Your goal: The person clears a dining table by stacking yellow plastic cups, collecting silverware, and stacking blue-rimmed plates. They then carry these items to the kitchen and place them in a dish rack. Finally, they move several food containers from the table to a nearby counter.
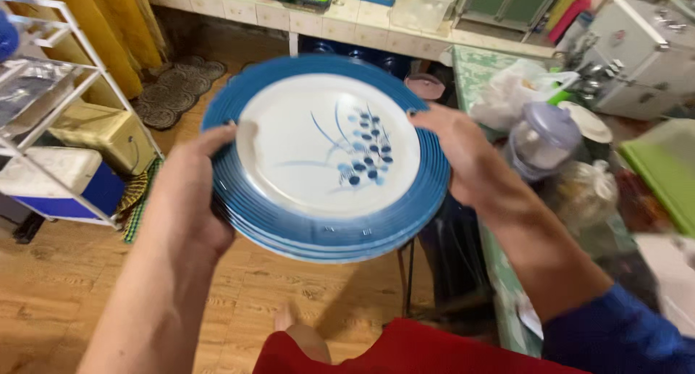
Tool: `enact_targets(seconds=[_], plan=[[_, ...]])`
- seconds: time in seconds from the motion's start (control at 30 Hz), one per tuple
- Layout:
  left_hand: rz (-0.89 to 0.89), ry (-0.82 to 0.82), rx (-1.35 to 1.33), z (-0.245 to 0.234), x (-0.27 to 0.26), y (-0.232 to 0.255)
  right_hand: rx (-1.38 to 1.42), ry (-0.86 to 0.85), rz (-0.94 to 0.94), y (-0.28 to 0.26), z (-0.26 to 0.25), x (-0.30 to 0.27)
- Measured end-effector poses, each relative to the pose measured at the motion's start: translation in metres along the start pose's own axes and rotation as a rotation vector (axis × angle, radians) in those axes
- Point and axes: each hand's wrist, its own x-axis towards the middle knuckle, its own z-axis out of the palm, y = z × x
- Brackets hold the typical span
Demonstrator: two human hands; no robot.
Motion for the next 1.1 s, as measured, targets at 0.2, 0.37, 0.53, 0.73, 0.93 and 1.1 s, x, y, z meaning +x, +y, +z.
enact_targets(seconds=[0.2,0.37,0.53,0.73,0.93,1.1], plan=[[0.026,-0.022,-0.002,0.035,0.155,0.033,-0.119,0.097,0.074,0.004,-0.034,0.156],[-0.052,-0.079,-0.008,0.079,0.289,0.069,-0.149,0.276,0.178,-0.003,-0.062,0.285],[-0.109,-0.043,0.071,0.136,0.414,0.088,-0.192,0.422,0.252,-0.008,-0.116,0.388],[-0.103,-0.128,0.076,0.212,0.559,0.085,-0.154,0.437,0.284,0.001,-0.207,0.509],[-0.143,-0.142,0.055,0.292,0.684,0.076,-0.151,0.395,0.370,-0.002,-0.308,0.642],[-0.209,-0.136,-0.051,0.342,0.779,0.073,0.004,0.230,0.503,-0.011,-0.358,0.749]])
